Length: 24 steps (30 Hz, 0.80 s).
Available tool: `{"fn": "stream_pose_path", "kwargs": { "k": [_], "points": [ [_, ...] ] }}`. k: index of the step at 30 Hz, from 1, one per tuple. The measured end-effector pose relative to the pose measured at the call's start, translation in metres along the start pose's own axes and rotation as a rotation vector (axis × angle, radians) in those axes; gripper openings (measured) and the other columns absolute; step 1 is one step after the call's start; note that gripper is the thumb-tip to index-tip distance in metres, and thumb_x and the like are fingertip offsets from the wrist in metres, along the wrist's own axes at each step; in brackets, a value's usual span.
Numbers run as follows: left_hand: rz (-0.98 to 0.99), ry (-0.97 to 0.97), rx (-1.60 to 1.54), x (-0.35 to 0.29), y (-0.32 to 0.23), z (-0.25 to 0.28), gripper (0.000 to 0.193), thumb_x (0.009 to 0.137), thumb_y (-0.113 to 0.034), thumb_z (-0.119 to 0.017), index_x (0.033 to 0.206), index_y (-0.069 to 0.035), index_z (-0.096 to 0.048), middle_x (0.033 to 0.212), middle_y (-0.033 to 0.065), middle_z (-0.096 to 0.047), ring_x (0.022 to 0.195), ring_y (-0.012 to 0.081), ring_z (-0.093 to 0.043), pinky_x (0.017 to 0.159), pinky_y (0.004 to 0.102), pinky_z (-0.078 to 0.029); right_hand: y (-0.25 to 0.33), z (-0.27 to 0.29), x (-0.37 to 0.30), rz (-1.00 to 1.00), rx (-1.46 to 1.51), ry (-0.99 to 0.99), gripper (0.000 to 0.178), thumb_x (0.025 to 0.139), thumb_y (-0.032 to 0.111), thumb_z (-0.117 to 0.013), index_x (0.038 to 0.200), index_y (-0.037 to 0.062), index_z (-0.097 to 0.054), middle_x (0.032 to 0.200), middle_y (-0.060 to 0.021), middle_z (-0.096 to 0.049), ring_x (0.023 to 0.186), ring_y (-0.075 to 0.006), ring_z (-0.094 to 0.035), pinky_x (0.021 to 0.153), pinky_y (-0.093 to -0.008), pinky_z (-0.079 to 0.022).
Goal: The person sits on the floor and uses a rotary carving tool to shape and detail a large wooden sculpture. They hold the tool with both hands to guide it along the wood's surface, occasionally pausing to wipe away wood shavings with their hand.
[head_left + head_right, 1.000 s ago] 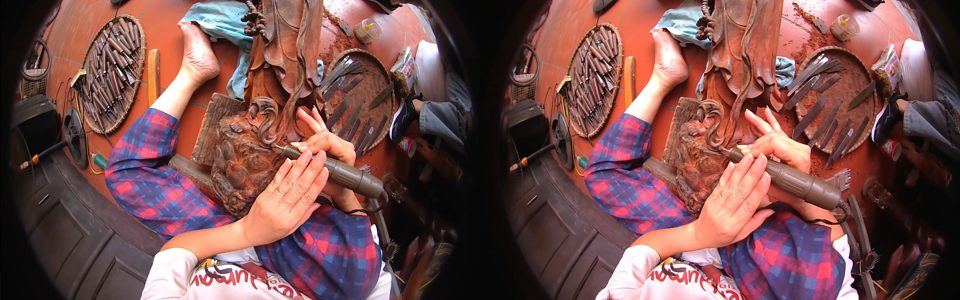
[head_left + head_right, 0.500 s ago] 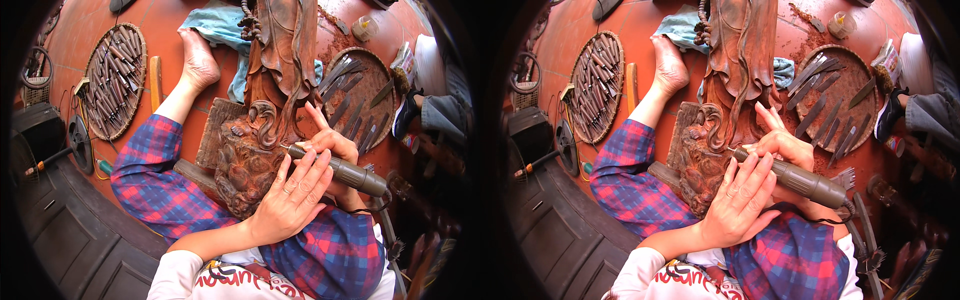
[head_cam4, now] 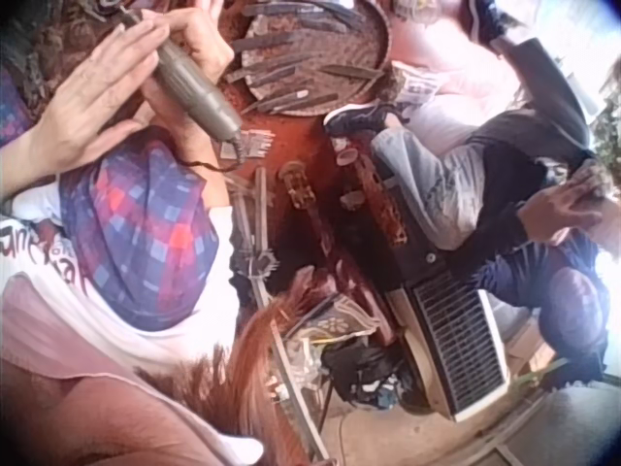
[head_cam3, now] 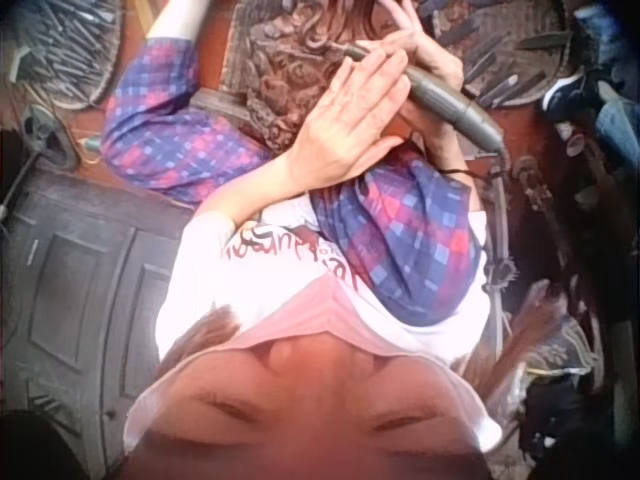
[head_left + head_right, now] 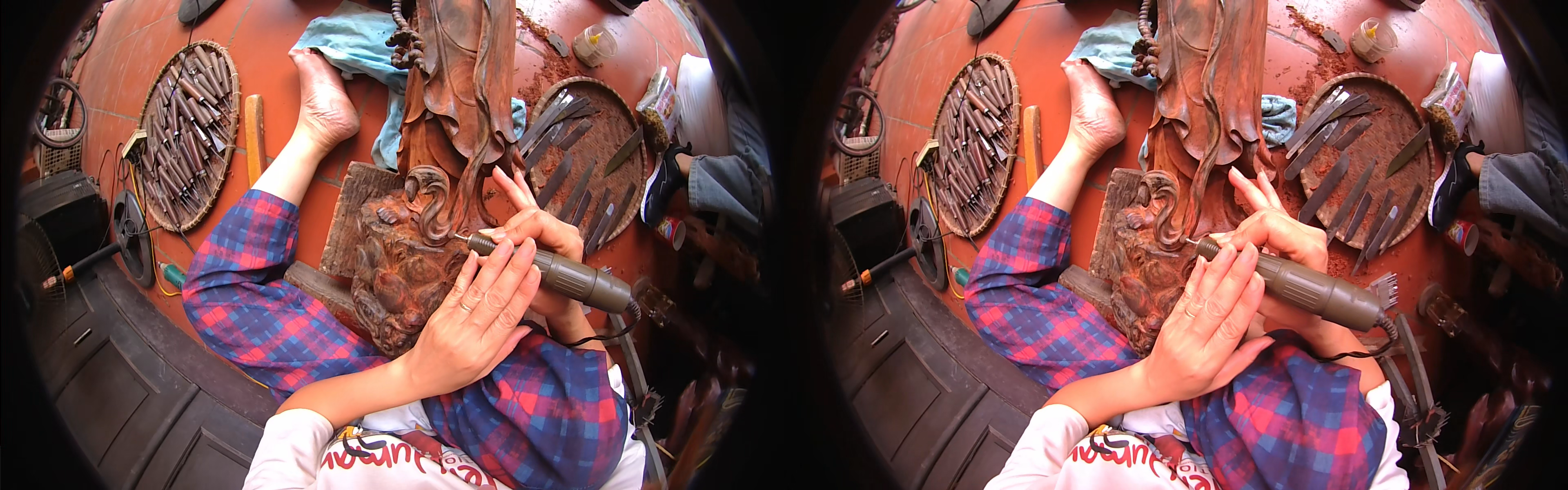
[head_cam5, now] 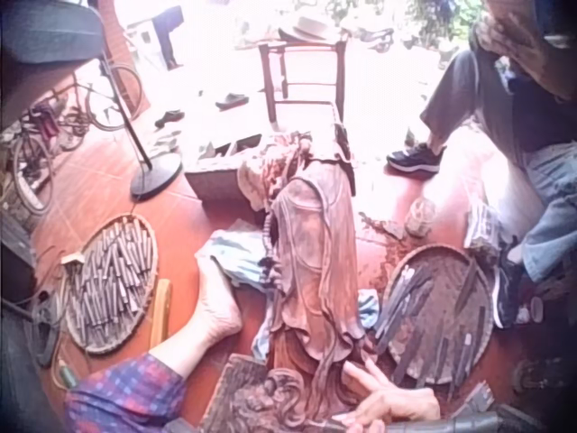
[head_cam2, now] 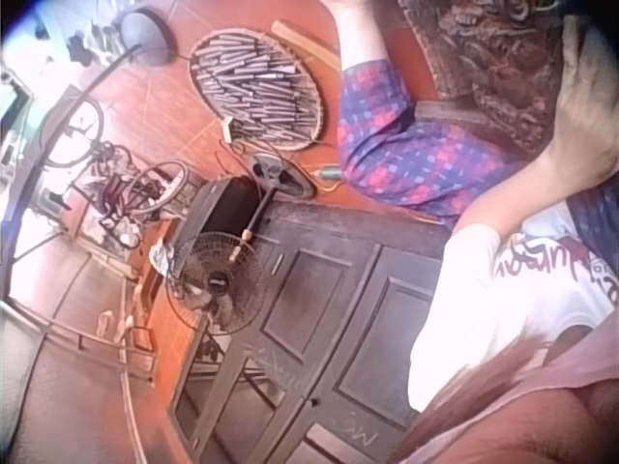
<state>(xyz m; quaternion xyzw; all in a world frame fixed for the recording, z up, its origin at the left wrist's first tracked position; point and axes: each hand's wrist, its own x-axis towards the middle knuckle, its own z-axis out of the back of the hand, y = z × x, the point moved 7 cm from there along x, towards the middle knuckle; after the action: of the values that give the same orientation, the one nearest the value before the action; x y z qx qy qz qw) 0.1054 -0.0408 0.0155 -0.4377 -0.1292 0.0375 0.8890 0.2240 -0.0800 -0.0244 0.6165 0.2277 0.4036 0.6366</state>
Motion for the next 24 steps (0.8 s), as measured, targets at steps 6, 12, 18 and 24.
{"fn": "stream_pose_path", "kwargs": {
  "k": [6,12,18,24],
  "points": [
    [-0.031,-0.007,0.020,0.009,0.003,-0.002,0.078,0.073,-0.017,-0.078,0.138,0.008,-0.042,0.146,0.0284,-0.038,0.137,0.0442,-0.036,0.110,0.0531,-0.032,0.000,0.005,0.006,-0.007,0.045,-0.043,0.013,0.081,0.009,-0.069,0.076,0.0014,-0.060,0.074,-0.0084,-0.067,0.086,-0.0245,-0.069,0.111,-0.0637,-0.026],
    [-0.048,-0.002,0.029,0.015,0.004,-0.001,0.077,0.073,-0.016,-0.078,0.137,0.008,-0.043,0.145,0.0286,-0.039,0.136,0.0441,-0.037,0.110,0.0527,-0.032,-0.002,0.007,0.007,-0.008,0.069,-0.084,0.012,0.080,0.007,-0.070,0.076,0.0016,-0.060,0.075,-0.0084,-0.067,0.074,-0.0172,-0.066,0.109,-0.0622,-0.032],
    [-0.010,0.015,0.019,0.007,-0.003,0.001,0.076,0.073,-0.016,-0.078,0.137,0.008,-0.043,0.145,0.0298,-0.038,0.136,0.0451,-0.037,0.110,0.0531,-0.033,0.005,0.005,0.007,0.014,0.027,0.011,0.016,0.078,0.011,-0.073,0.077,0.0008,-0.061,0.079,-0.0091,-0.069,0.096,-0.0311,-0.068,0.111,-0.0631,-0.025],
    [-0.021,0.005,0.008,0.005,0.000,0.000,0.077,0.073,-0.016,-0.078,0.137,0.008,-0.042,0.145,0.0299,-0.038,0.136,0.0452,-0.037,0.110,0.0535,-0.032,0.004,0.005,0.006,-0.029,0.014,0.025,0.019,0.082,0.017,-0.073,0.078,0.0016,-0.062,0.082,-0.0123,-0.071,0.110,-0.0427,-0.062,0.112,-0.0640,-0.020]
  ]
}}
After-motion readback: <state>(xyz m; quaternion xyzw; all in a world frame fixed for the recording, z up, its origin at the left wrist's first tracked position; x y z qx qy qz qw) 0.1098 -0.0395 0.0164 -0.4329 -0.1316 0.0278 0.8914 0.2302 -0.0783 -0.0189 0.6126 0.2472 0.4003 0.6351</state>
